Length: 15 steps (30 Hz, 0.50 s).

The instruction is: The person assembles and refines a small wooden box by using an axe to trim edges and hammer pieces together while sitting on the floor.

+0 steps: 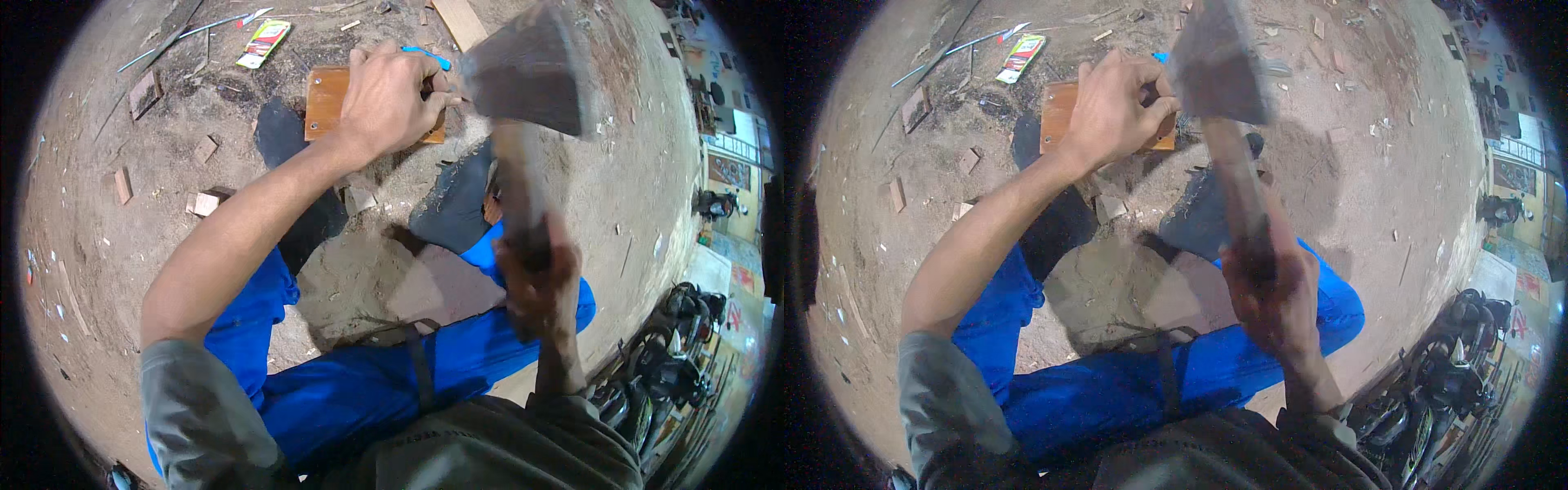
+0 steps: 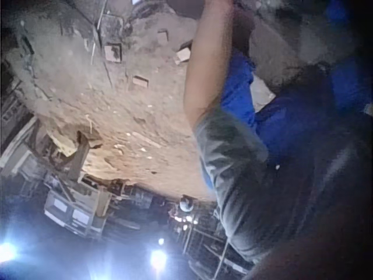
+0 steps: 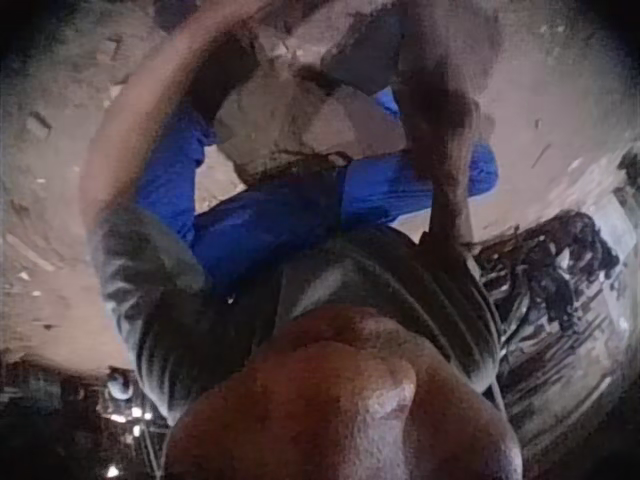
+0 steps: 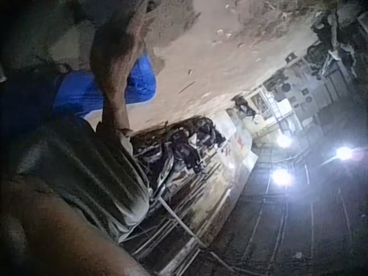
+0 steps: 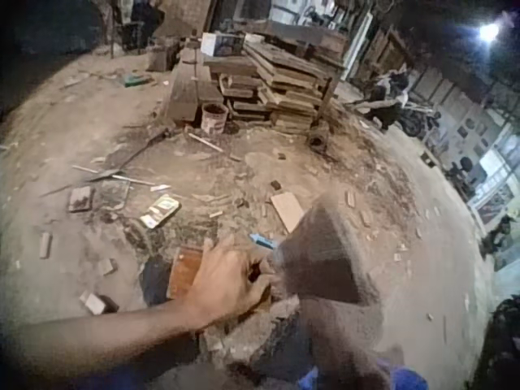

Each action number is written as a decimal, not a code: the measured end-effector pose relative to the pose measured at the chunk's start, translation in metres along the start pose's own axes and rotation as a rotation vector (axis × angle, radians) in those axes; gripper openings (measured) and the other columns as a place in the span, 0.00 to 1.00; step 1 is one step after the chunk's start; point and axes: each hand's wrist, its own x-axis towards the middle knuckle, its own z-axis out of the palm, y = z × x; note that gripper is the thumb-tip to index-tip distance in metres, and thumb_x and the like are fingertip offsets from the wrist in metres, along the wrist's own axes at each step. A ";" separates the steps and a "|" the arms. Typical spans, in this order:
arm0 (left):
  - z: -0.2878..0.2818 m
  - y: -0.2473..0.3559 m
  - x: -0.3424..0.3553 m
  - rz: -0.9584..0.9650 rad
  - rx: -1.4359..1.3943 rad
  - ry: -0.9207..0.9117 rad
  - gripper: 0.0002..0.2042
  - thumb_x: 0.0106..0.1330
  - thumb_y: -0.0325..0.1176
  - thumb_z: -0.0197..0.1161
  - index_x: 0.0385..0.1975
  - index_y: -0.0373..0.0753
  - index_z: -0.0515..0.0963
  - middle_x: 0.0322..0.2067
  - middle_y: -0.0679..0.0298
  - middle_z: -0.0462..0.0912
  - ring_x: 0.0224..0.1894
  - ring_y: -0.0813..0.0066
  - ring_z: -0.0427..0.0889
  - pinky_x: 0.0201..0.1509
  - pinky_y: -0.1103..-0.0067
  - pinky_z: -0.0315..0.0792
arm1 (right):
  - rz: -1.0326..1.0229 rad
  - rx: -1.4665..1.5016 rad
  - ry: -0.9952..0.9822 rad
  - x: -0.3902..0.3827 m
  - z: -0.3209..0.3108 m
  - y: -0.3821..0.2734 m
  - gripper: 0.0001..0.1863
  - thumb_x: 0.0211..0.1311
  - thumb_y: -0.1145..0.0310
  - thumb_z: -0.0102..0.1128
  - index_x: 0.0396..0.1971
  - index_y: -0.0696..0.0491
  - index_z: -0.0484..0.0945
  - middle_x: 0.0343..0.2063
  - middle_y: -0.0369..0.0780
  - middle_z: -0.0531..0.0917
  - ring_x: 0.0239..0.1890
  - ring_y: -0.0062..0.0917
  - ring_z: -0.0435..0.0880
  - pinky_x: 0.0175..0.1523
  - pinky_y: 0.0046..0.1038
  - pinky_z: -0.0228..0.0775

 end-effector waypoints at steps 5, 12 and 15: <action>0.006 -0.006 -0.003 0.072 0.031 0.105 0.10 0.62 0.44 0.70 0.28 0.46 0.86 0.27 0.62 0.85 0.43 0.61 0.79 0.51 0.61 0.63 | -0.052 0.175 0.131 -0.013 0.010 -0.002 0.32 0.59 0.77 0.69 0.64 0.62 0.70 0.31 0.40 0.86 0.33 0.20 0.84 0.41 0.28 0.78; 0.004 -0.006 -0.003 0.055 0.060 0.059 0.10 0.61 0.43 0.70 0.27 0.43 0.85 0.29 0.60 0.85 0.43 0.61 0.79 0.52 0.61 0.63 | 0.056 0.011 -0.025 -0.001 0.011 0.000 0.21 0.58 0.75 0.69 0.52 0.60 0.77 0.33 0.40 0.86 0.34 0.20 0.84 0.43 0.28 0.77; 0.006 -0.008 0.003 0.076 0.008 0.108 0.11 0.60 0.45 0.72 0.28 0.44 0.86 0.28 0.60 0.84 0.43 0.59 0.80 0.51 0.60 0.64 | 0.051 0.165 0.091 -0.008 0.017 0.004 0.23 0.56 0.75 0.70 0.53 0.60 0.77 0.33 0.39 0.85 0.35 0.20 0.83 0.43 0.27 0.76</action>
